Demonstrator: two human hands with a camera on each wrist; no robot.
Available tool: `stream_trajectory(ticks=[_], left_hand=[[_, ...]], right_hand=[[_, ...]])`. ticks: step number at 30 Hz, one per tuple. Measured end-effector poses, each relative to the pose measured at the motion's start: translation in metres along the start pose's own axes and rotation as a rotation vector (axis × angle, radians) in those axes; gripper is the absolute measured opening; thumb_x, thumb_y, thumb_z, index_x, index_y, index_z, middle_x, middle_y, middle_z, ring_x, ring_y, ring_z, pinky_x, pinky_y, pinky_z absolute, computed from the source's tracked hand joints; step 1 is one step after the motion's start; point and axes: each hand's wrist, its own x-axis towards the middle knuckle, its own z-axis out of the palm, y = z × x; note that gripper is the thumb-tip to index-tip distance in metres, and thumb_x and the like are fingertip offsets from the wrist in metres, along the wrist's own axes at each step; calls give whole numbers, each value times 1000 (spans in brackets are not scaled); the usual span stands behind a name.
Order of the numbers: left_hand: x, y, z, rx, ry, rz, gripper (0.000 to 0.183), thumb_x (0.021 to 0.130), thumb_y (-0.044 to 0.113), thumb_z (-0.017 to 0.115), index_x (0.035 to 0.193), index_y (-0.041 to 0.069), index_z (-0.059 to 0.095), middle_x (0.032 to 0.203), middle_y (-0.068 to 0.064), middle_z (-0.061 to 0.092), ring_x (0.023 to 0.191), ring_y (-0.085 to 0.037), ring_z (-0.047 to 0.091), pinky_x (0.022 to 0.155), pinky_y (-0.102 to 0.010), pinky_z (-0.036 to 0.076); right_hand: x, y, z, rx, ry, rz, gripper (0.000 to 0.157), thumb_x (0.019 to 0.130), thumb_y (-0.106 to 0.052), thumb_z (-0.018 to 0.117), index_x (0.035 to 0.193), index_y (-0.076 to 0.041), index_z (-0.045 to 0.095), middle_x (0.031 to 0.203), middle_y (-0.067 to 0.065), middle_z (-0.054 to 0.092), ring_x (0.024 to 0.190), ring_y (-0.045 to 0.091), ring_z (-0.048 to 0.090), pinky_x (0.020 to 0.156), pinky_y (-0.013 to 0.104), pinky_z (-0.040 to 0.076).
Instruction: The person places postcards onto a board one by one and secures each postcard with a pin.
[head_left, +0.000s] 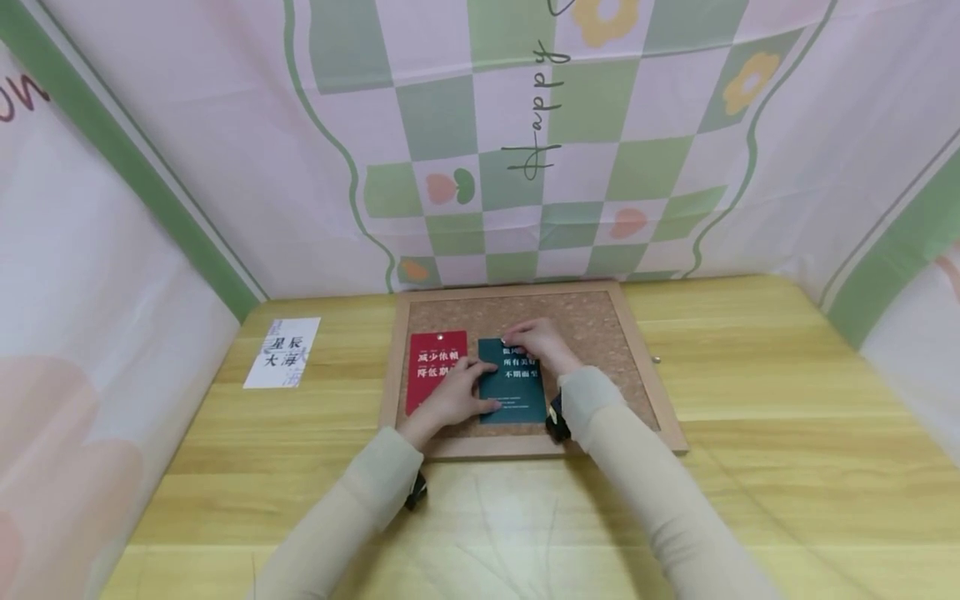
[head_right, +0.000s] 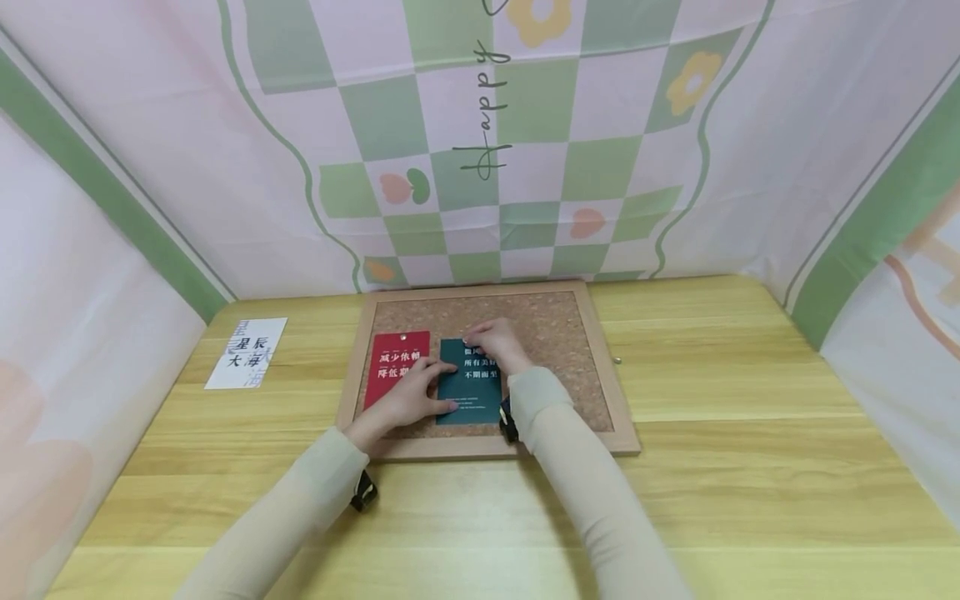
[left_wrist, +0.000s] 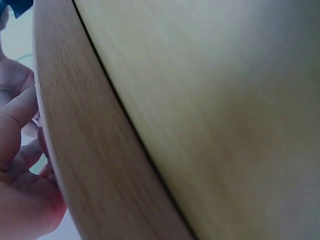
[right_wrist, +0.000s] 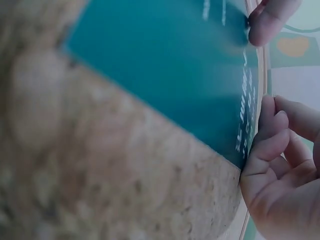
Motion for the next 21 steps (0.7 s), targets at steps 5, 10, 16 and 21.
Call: stream_trajectory(ticks=[5, 10, 16, 21], left_hand=[[-1, -1, 0, -6, -1, -2, 58, 87, 26, 70, 138, 11, 49, 143, -14, 38, 115, -27, 45, 105, -43, 42], [-1, -1, 1, -5, -3, 2, 58, 87, 26, 70, 139, 11, 49, 143, -14, 38, 116, -27, 45, 105, -43, 42], [-2, -1, 0, -12, -4, 10, 58, 87, 27, 70, 138, 10, 49, 143, -15, 38, 122, -28, 44, 107, -45, 41], [-1, -1, -1, -15, -5, 5, 58, 87, 27, 71, 138, 11, 49, 143, -14, 38, 122, -28, 44, 107, -45, 41]], right_hand=[[-1, -2, 2, -73, 3, 1, 27, 93, -17, 61, 113, -2, 69, 90, 3, 67, 65, 5, 48, 58, 17, 40], [1, -2, 4, -101, 1, 23, 26, 93, -17, 61, 113, -4, 70, 92, 5, 66, 64, 6, 48, 57, 17, 40], [4, -3, 4, -96, -5, 32, 26, 92, -16, 61, 113, -2, 70, 79, 0, 65, 62, 5, 50, 55, 17, 41], [5, -4, 2, -90, -9, 31, 25, 92, -14, 61, 111, -1, 70, 69, -4, 61, 60, 4, 51, 54, 16, 42]])
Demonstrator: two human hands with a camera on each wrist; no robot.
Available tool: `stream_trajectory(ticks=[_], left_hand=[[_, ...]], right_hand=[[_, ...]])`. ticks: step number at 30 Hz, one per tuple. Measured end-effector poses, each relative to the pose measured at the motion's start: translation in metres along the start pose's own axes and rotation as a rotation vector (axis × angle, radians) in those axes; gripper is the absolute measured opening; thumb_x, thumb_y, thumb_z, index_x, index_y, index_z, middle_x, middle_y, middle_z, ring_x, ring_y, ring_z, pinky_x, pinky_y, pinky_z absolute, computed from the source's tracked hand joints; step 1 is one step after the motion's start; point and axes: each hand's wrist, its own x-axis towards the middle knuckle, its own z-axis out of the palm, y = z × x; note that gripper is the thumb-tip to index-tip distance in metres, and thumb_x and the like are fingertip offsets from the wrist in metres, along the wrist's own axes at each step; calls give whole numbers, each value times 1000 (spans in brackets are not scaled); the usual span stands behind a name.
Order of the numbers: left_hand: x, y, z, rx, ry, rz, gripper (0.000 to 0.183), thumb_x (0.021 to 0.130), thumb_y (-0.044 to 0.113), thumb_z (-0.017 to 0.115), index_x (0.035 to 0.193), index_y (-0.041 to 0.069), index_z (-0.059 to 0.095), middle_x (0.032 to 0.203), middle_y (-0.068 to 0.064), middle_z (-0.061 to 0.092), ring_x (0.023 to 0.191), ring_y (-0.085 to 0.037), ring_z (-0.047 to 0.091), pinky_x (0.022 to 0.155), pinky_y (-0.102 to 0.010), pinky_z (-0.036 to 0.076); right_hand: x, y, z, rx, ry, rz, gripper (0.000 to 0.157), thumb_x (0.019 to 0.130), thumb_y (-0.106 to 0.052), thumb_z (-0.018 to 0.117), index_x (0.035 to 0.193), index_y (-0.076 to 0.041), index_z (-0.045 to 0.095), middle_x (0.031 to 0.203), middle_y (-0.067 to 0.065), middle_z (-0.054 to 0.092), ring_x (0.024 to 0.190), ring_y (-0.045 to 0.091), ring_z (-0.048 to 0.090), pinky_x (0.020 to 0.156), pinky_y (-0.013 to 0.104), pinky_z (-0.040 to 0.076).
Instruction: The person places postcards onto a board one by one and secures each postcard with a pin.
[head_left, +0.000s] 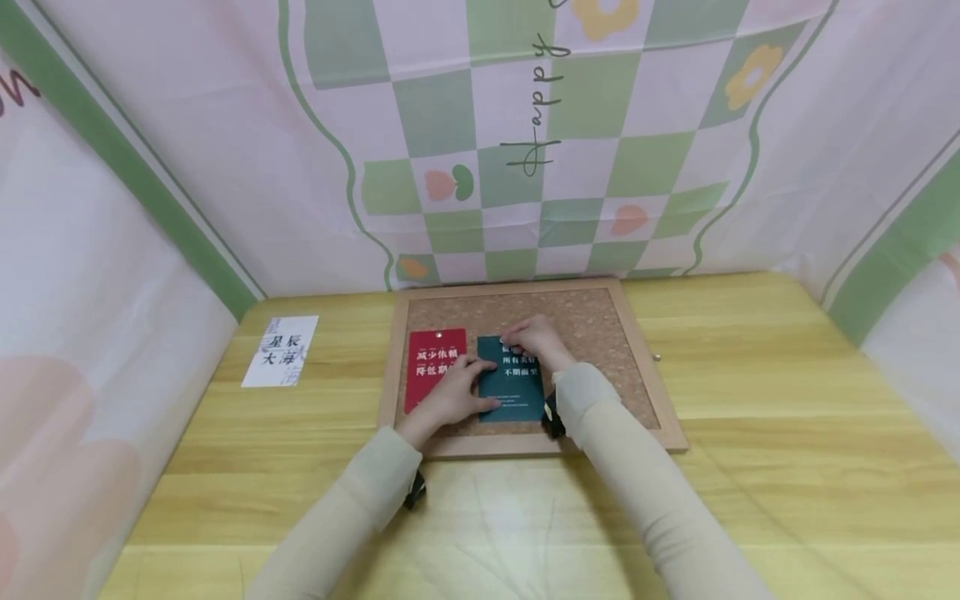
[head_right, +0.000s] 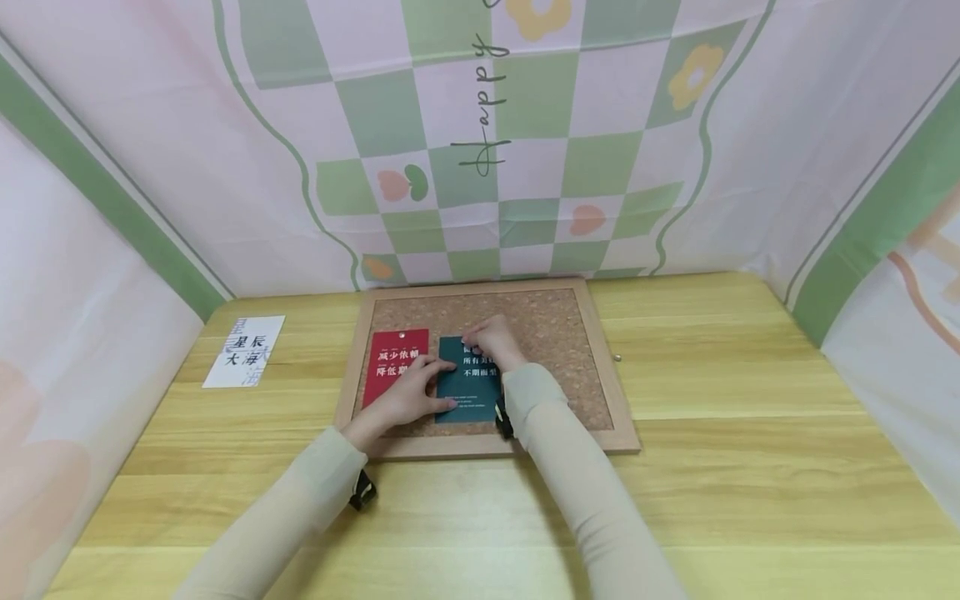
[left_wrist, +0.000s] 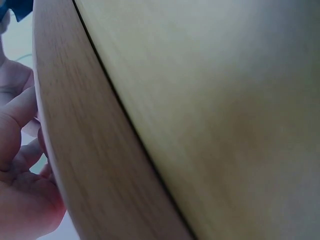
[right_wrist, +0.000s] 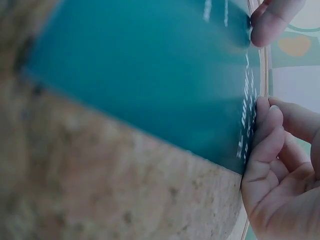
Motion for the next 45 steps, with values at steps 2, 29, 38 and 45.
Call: stream_trajectory(ticks=[2, 29, 38, 45], left_hand=[[0, 0, 0, 1, 0, -2, 58, 87, 27, 71, 138, 11, 49, 143, -14, 38, 121, -28, 44, 107, -45, 41], [1, 0, 0, -2, 4, -5, 58, 87, 25, 71, 139, 11, 49, 142, -14, 39, 115, -26, 45, 105, -43, 42], [2, 0, 1, -5, -5, -11, 59, 86, 25, 71, 139, 11, 48, 142, -14, 39, 120, -27, 44, 107, -43, 41], [4, -2, 1, 3, -3, -9, 59, 86, 25, 71, 139, 11, 48, 142, -14, 39, 119, -27, 45, 107, -43, 41]], right_hand=[[-1, -1, -1, 8, -3, -4, 25, 92, -13, 60, 110, 1, 70, 68, -5, 60, 60, 4, 51, 55, 16, 42], [-4, -3, -2, 217, -9, 50, 29, 92, -7, 59, 116, 10, 63, 69, -3, 61, 55, -1, 56, 57, 11, 50], [0, -2, -3, 282, -18, 80, 29, 91, -4, 59, 115, 12, 63, 67, -2, 60, 55, 2, 56, 57, 13, 51], [1, -2, -2, 301, -21, 103, 28, 90, -4, 60, 113, 12, 64, 59, -3, 59, 52, 3, 57, 55, 14, 51]])
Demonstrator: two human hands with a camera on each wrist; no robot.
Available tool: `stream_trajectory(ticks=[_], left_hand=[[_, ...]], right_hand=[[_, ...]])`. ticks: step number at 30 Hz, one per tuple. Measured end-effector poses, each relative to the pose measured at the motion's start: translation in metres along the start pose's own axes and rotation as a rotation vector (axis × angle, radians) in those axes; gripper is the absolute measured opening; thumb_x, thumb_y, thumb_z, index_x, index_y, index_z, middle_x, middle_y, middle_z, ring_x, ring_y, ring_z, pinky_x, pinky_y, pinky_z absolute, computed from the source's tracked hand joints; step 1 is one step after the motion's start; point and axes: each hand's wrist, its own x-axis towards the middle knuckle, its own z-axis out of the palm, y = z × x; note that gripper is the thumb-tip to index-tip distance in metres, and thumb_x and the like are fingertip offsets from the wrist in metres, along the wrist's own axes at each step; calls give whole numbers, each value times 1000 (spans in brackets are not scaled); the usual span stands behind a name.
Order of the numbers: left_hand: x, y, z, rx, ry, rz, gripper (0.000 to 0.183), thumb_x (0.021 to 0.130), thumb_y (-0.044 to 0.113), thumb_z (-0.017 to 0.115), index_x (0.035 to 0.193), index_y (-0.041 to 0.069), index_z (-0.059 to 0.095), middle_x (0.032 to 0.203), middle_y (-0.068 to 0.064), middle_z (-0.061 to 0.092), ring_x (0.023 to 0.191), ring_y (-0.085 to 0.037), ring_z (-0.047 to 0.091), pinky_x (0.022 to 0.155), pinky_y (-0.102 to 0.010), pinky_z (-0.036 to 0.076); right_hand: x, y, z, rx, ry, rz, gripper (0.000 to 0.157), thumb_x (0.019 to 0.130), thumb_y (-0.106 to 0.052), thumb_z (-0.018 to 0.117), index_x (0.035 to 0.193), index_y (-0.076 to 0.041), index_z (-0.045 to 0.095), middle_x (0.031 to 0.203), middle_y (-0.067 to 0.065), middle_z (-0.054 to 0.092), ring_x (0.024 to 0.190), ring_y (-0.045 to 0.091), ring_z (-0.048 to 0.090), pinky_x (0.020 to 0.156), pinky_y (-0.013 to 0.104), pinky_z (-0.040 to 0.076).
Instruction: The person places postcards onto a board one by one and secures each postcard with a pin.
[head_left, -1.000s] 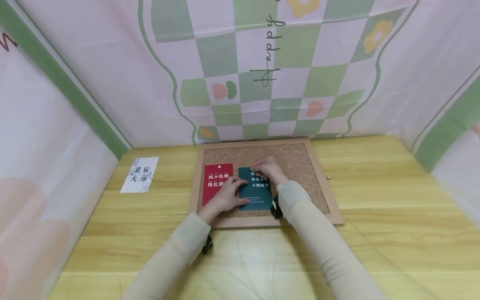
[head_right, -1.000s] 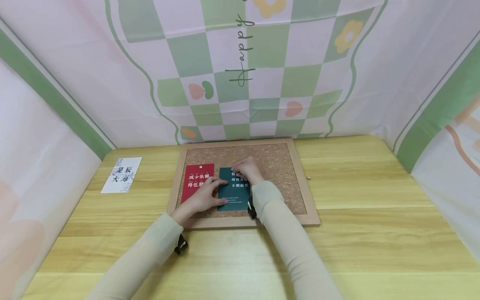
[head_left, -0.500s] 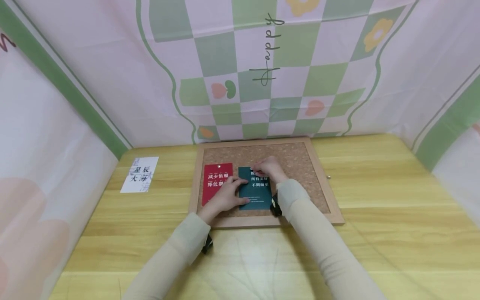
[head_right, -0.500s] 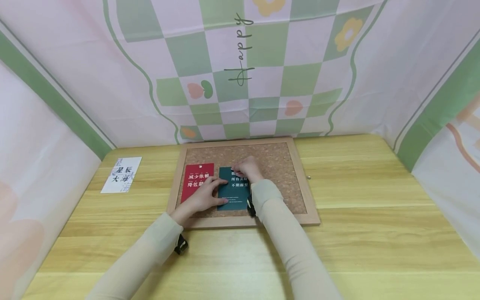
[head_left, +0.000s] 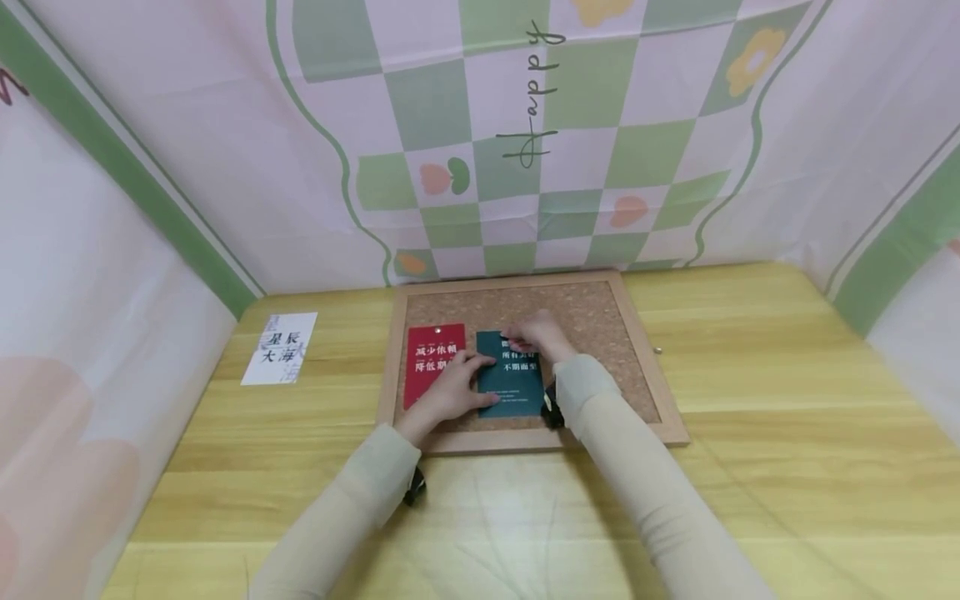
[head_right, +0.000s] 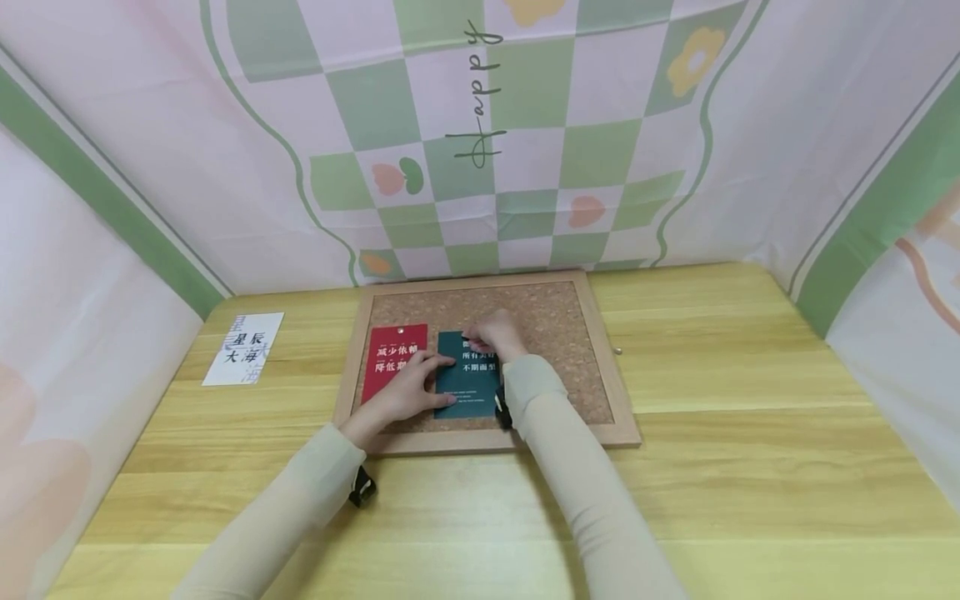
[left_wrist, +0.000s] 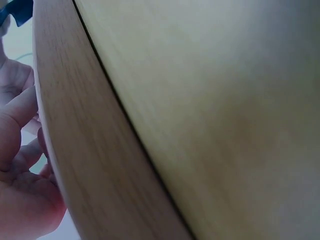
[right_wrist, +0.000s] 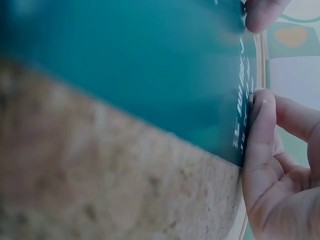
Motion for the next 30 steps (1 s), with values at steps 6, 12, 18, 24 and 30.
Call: stream_trajectory(ticks=[6, 12, 18, 24, 30], left_hand=[[-1, 1, 0, 1, 2, 5, 59, 86, 26, 71, 139, 11, 49, 141, -14, 40, 118, -27, 45, 106, -43, 42], [-1, 1, -1, 9, 1, 5, 59, 86, 26, 71, 139, 11, 49, 141, -14, 41, 113, -26, 46, 103, -42, 43], [-1, 1, -3, 33, 0, 16, 59, 86, 26, 72, 138, 10, 49, 138, -14, 42, 98, -22, 48, 89, -36, 46], [0, 0, -2, 47, 1, 21, 59, 86, 26, 72, 138, 10, 49, 137, -14, 42, 86, -17, 44, 77, -28, 39], [1, 0, -2, 45, 2, 24, 59, 86, 27, 72, 138, 10, 49, 136, -14, 42, 88, -18, 45, 78, -29, 40]], right_hand=[[-2, 0, -1, 5, -1, -2, 23, 90, -4, 61, 106, 10, 66, 58, -3, 58, 52, 4, 57, 56, 16, 51], [-4, 0, 0, 3, -5, -6, 26, 90, -5, 61, 109, 12, 64, 58, -3, 58, 51, 3, 57, 56, 16, 52], [-1, 0, 0, -7, -4, 24, 23, 91, -7, 60, 106, 10, 64, 56, -3, 57, 48, 2, 56, 53, 14, 51], [1, 0, -1, -25, 1, 48, 12, 91, -8, 61, 92, 4, 63, 56, -2, 58, 48, 2, 56, 53, 14, 51], [2, 1, -2, -34, -3, 43, 15, 92, -9, 60, 96, 5, 64, 58, -2, 58, 49, 3, 57, 53, 15, 51]])
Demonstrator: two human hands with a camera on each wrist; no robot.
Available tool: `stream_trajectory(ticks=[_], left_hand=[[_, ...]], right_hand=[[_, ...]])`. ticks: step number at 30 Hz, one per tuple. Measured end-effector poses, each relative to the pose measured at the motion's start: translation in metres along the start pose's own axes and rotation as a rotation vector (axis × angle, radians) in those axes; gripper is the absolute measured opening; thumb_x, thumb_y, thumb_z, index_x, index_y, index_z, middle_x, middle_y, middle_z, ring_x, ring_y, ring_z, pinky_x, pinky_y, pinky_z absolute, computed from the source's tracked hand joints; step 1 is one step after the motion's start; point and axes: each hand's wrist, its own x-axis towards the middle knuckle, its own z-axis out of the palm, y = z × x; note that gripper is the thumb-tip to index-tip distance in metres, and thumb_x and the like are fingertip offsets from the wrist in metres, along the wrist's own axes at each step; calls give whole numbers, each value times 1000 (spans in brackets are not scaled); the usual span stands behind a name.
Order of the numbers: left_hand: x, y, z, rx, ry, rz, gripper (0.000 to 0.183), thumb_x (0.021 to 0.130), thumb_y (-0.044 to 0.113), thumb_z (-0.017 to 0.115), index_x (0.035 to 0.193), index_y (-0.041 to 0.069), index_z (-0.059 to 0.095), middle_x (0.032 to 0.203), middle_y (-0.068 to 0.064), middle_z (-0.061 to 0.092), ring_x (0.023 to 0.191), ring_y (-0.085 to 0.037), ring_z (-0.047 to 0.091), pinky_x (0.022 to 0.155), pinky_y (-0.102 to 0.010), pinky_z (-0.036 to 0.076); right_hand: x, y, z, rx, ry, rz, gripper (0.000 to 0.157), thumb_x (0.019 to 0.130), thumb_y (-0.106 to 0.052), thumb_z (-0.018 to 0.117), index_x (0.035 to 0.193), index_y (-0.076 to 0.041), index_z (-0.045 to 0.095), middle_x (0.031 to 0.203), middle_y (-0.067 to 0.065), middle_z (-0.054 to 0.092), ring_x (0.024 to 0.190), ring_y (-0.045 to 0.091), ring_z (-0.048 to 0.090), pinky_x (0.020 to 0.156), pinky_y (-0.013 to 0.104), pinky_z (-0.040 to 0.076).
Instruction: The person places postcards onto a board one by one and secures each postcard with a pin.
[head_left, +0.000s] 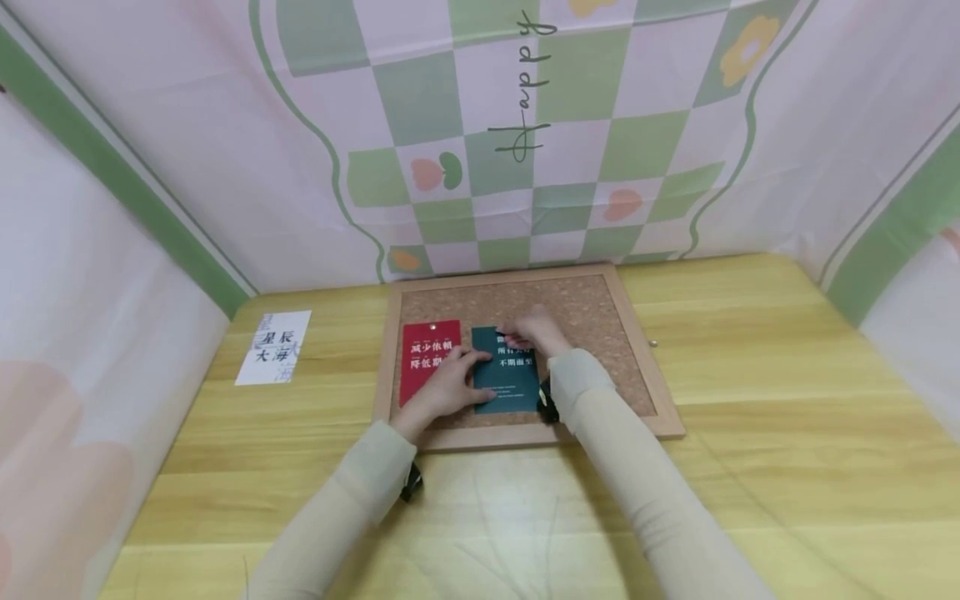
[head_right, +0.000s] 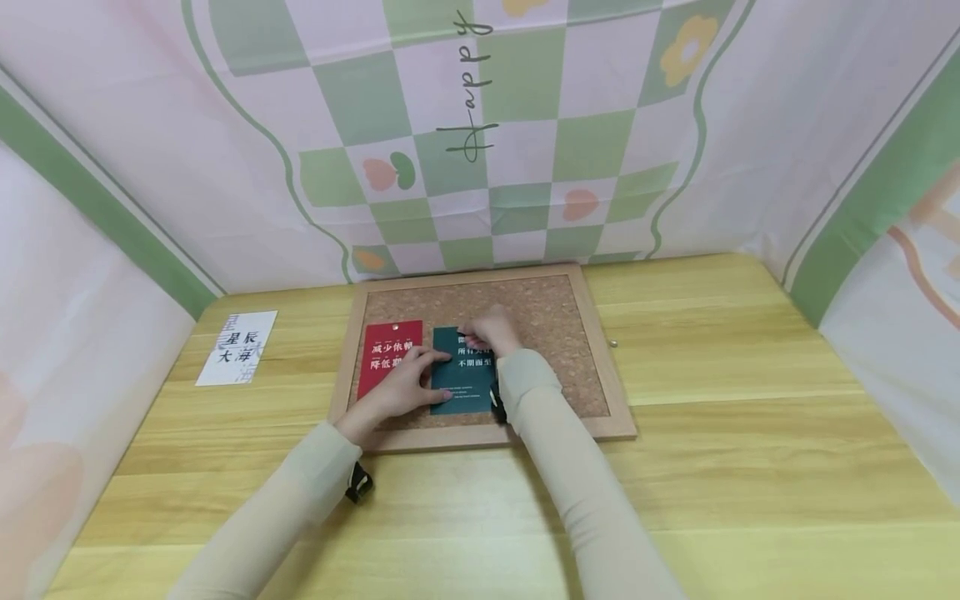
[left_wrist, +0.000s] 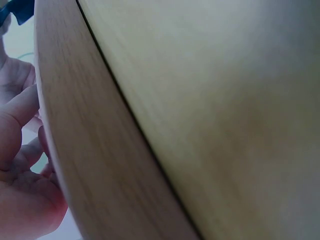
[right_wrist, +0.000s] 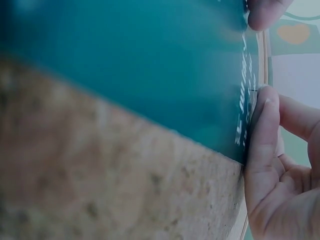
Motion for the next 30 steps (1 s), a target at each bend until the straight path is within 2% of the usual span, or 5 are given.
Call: stream_trajectory(ticks=[7, 12, 21, 30], left_hand=[[0, 0, 0, -5, -4, -2, 59, 86, 26, 71, 138, 10, 49, 138, -14, 41, 89, -19, 45, 79, -30, 40], [1, 1, 0, 1, -6, -9, 59, 86, 27, 71, 138, 11, 49, 139, -13, 41, 90, -19, 46, 78, -29, 41], [1, 0, 0, -11, -14, -19, 60, 86, 28, 71, 139, 12, 49, 139, -13, 41, 100, -22, 46, 90, -36, 44], [1, -1, 0, -13, -9, -25, 59, 86, 28, 72, 138, 12, 49, 138, -13, 42, 103, -23, 46, 93, -37, 44]], right_hand=[[2, 1, 0, 5, -3, 11, 22, 92, -8, 60, 106, 8, 64, 57, -2, 59, 49, 2, 57, 53, 15, 50], [2, 1, -1, 5, 1, 22, 23, 92, -9, 60, 107, 8, 65, 58, -2, 59, 48, 3, 57, 52, 15, 50], [0, 0, -1, 8, 12, 26, 22, 91, -7, 60, 106, 9, 65, 58, -1, 59, 48, 3, 57, 51, 15, 50], [0, 0, 1, 25, 22, 21, 25, 90, -5, 62, 108, 10, 66, 55, -1, 59, 47, 3, 57, 52, 16, 51]])
